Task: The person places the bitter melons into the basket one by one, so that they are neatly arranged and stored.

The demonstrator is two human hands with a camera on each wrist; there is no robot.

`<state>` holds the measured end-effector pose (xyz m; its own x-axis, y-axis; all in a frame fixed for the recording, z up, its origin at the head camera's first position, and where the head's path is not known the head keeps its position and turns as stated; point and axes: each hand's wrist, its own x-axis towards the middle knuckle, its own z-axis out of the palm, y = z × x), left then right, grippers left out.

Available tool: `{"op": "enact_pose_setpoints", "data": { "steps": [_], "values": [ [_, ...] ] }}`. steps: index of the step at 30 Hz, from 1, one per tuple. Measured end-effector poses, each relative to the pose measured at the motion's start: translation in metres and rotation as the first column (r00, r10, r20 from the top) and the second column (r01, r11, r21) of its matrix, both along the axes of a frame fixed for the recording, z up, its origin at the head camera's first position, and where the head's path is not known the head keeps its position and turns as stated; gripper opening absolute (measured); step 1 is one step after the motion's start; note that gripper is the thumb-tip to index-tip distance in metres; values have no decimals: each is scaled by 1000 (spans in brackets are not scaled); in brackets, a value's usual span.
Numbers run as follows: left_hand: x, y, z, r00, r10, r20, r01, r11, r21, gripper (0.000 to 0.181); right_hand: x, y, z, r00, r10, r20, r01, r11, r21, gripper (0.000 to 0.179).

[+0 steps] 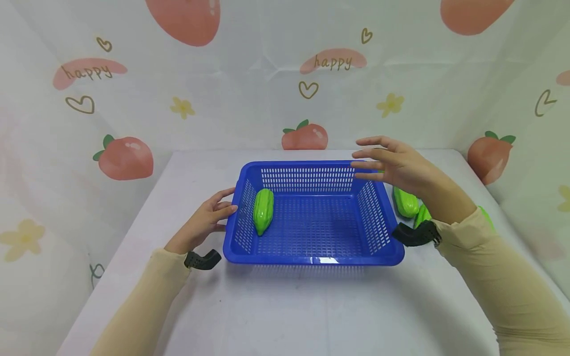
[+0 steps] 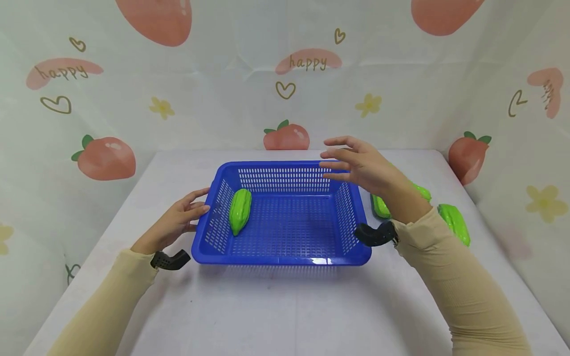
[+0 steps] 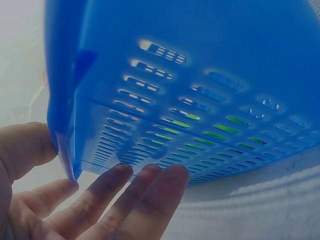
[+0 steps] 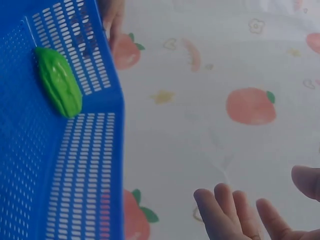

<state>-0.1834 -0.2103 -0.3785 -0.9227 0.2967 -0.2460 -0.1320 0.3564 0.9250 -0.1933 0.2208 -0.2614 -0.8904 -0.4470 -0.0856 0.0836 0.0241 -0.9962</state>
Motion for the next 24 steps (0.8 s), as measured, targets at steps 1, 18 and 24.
{"op": "enact_pose_setpoints", "data": {
  "steps": [1, 18, 24],
  "values": [
    [0, 0, 0, 1000, 2, -1, -2, 1000, -4, 73, 1, 5, 0, 1000, -13, -9, 13, 1000, -5, 34],
    [-1, -1, -1, 1000, -3, -1, 3, 1000, -1, 72, 14, 103, -10, 996, -73, -60, 46, 930, -364, 32],
    [0, -1, -2, 1000, -4, 2, 4, 1000, 16, 72, 21, 126, -27, 988, -152, -13, 136, 918, -373, 32]
  ]
}}
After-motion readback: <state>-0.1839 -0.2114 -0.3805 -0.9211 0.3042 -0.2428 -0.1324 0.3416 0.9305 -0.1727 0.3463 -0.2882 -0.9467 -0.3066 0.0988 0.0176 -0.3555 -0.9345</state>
